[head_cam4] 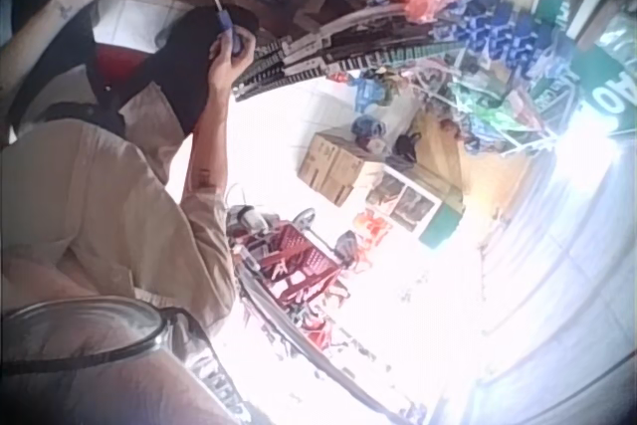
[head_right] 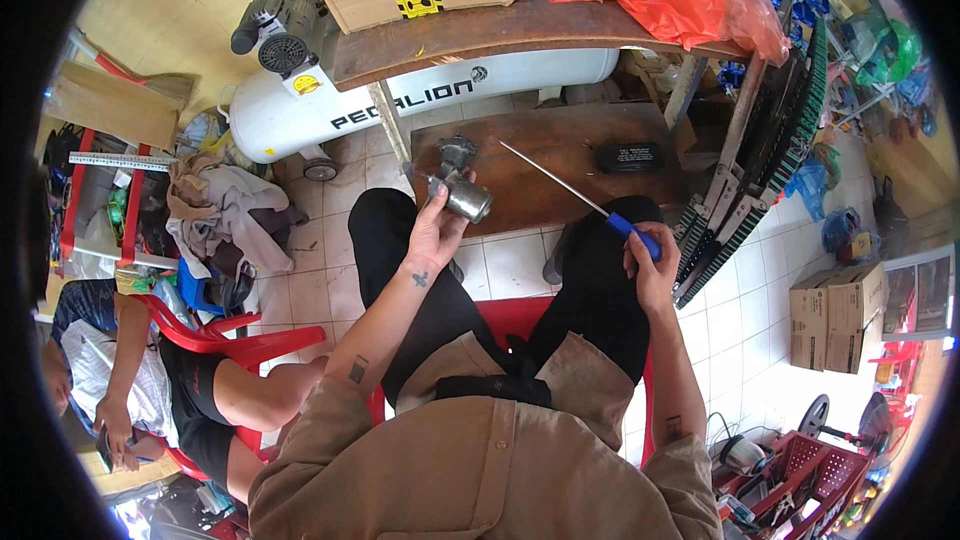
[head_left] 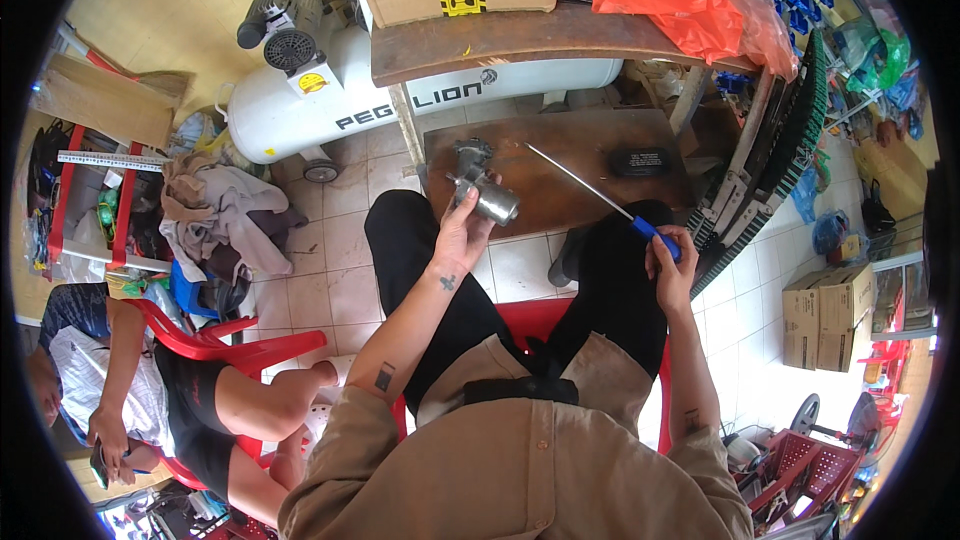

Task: The person holds a metal motor component and uses a screwdriver to loosen or tighten a screw on its side.

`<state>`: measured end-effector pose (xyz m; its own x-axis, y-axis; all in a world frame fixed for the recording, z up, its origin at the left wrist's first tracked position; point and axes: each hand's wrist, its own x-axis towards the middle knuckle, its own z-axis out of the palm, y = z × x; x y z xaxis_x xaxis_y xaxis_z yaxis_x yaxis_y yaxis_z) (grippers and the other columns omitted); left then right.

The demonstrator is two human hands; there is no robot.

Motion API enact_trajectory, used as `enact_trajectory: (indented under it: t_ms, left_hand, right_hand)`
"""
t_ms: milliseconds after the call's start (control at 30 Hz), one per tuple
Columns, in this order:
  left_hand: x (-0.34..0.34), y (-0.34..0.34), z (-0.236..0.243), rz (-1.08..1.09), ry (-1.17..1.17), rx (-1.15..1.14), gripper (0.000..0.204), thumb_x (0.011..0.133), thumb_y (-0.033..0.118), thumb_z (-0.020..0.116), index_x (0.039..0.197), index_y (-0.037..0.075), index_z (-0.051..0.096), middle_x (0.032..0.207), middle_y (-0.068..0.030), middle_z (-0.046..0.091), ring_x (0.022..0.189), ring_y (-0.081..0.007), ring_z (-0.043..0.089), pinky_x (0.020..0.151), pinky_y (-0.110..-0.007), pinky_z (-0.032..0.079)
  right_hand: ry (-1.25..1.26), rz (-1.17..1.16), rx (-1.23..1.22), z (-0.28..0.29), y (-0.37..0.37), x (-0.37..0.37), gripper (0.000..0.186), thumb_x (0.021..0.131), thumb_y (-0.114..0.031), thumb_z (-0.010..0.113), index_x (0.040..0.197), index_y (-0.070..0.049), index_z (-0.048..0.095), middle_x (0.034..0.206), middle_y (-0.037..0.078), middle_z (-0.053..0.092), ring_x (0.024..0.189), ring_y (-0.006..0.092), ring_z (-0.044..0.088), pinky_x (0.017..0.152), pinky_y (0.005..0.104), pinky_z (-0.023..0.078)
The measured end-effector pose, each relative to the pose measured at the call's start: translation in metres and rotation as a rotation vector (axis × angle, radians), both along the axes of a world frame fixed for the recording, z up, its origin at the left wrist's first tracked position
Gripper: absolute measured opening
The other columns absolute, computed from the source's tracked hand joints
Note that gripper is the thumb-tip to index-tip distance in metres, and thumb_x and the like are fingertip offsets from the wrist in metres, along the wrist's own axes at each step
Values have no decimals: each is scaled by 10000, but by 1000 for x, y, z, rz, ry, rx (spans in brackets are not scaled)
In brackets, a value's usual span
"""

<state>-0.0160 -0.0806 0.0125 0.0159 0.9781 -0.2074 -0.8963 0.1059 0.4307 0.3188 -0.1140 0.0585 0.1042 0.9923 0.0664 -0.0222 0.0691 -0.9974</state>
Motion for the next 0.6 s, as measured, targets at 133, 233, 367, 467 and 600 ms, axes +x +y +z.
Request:
enact_trajectory:
  t_ms: [133,233,367,467,600]
  left_hand:
    - [-4,1,-1,-18,-208,11,704,931,555,562,1385,33,431,1326,-167,552,1205,-273,568,1110,-456,402]
    - [-6,-1,4,-59,-314,-20,889,830,784,496,1267,11,484,1162,-159,576,1031,-272,595,980,-422,473]
    - [-12,-4,-6,-122,-572,-97,657,837,653,562,1003,17,547,944,-163,563,855,-289,578,824,-415,520]
    - [-7,-1,6,-64,-478,-184,541,848,529,565,974,3,560,917,-165,540,848,-293,570,810,-411,528]
    - [-11,-3,0,-148,-575,-125,541,835,505,584,1003,-8,548,924,-149,516,859,-280,565,821,-398,525]
  right_hand:
    - [-98,-14,-2,1,1,-4,107,959,-64,616,1030,2,572,756,63,602,535,75,536,439,204,383]
    - [-148,-16,-24,4,0,-6,115,953,-70,627,1023,10,581,757,62,607,537,75,542,439,206,386]
    - [-157,-21,-22,3,1,-8,121,949,-82,637,1011,12,593,749,57,611,534,73,547,441,204,393]
    - [-209,-25,-36,5,0,-7,120,946,-85,639,1010,8,597,742,54,614,532,71,552,442,203,400]
    - [-212,0,-40,3,0,-8,126,946,-87,639,1024,4,598,746,53,612,540,72,554,448,202,401]
